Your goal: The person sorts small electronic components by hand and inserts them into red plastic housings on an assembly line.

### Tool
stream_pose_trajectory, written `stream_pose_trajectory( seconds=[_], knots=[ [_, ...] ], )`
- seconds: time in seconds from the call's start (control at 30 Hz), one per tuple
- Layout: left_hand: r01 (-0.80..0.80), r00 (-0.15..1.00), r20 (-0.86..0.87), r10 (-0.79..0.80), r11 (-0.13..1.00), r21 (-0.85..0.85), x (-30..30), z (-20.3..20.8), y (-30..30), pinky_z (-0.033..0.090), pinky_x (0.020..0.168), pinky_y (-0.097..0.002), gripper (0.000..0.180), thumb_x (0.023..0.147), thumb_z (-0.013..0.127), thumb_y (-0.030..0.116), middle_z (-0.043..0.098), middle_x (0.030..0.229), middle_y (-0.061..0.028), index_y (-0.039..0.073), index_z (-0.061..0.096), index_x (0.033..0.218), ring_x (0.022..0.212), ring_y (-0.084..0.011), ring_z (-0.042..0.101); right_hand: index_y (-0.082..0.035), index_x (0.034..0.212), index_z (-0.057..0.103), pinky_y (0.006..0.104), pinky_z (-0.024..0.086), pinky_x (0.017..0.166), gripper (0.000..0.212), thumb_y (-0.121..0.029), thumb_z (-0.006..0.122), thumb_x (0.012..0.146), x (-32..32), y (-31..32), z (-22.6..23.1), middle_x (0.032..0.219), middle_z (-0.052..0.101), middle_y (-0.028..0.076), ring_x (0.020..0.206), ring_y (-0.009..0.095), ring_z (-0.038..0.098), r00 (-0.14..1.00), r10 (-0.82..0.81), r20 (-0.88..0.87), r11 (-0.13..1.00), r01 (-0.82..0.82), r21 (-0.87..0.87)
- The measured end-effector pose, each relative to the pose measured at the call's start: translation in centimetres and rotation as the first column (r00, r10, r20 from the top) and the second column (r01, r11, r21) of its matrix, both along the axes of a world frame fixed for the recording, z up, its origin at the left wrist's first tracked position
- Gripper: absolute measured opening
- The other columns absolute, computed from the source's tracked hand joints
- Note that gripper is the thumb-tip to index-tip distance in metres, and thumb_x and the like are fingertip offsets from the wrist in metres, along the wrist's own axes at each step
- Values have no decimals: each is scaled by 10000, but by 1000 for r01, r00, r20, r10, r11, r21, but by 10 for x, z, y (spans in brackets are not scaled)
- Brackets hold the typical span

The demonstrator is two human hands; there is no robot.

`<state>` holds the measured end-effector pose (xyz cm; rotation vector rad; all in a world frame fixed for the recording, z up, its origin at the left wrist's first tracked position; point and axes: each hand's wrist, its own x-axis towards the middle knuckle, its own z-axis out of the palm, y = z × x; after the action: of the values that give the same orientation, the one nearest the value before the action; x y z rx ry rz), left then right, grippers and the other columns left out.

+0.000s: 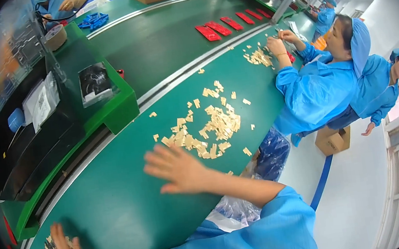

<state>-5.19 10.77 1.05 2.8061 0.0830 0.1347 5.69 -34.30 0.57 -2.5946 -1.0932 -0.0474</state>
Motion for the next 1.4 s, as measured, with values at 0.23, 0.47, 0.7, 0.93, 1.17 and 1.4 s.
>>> stream_pose_trajectory(
  seconds=[0.23, 0.47, 0.7, 0.93, 1.17, 1.4],
  knots=[
    [548, 835, -164, -525, 819, 170, 69, 9, -115, 95, 1110, -606, 956, 732, 683, 486, 164, 1500, -310, -46, 290, 1422, 1398, -463, 144, -176, 1392, 406, 529, 184, 1118, 574, -288, 600, 863, 57, -180, 6, 1471, 352, 134, 1383, 341, 281, 702, -601, 383, 741, 668, -63],
    [590, 780, 263, -567, 807, -9, 159, -16, -241, 203, 1084, -590, 782, 753, 675, 473, 334, 1414, -274, 50, 425, 1362, 1319, -450, 289, -202, 1445, 356, 504, 201, 1115, 490, -404, 321, 999, 143, -292, -36, 1495, 356, 50, 1387, 316, 291, 516, -844, 148, 507, 857, -95],
    [704, 697, 75, -713, 659, -265, 139, 5, -244, 251, 1111, -501, 742, 778, 668, 442, 410, 1386, -238, 1, 444, 1330, 1333, -392, 336, -87, 1450, 349, 445, 75, 1166, 498, -270, 361, 987, 109, -97, 3, 1542, 258, 94, 1443, 277, 163, 967, -222, -127, 975, 224, 1],
    [543, 809, 301, -506, 838, -50, 27, 16, -81, 252, 1119, -489, 678, 795, 678, 323, 360, 1432, -239, 7, 434, 1343, 1356, -385, 311, -36, 1425, 351, 559, 109, 1136, 701, -345, 582, 840, -14, 35, 22, 1520, 222, 228, 1406, 425, 186, 990, 70, -123, 989, -85, -124],
    [-620, 715, 389, 581, 784, -32, -118, -26, 140, 223, 1111, -492, 574, 888, 572, 296, 387, 1429, -210, 62, 405, 1385, 1343, -390, 323, 0, 1433, 306, 562, 116, 1126, 834, -480, 611, 823, -4, 195, 9, 1499, 198, 293, 1398, 449, 177, 925, 381, -10, 918, -379, -115],
    [-380, 920, 150, 362, 917, 118, -95, -11, 128, 113, 1146, -519, 690, 943, 380, 549, 290, 1512, -157, 80, 332, 1447, 1413, -338, 226, -76, 1487, 217, 481, 86, 1160, 802, -590, 429, 908, -31, 362, -11, 1520, 197, 244, 1420, 391, 162, 888, 451, 87, 892, -443, -92]
  ],
)
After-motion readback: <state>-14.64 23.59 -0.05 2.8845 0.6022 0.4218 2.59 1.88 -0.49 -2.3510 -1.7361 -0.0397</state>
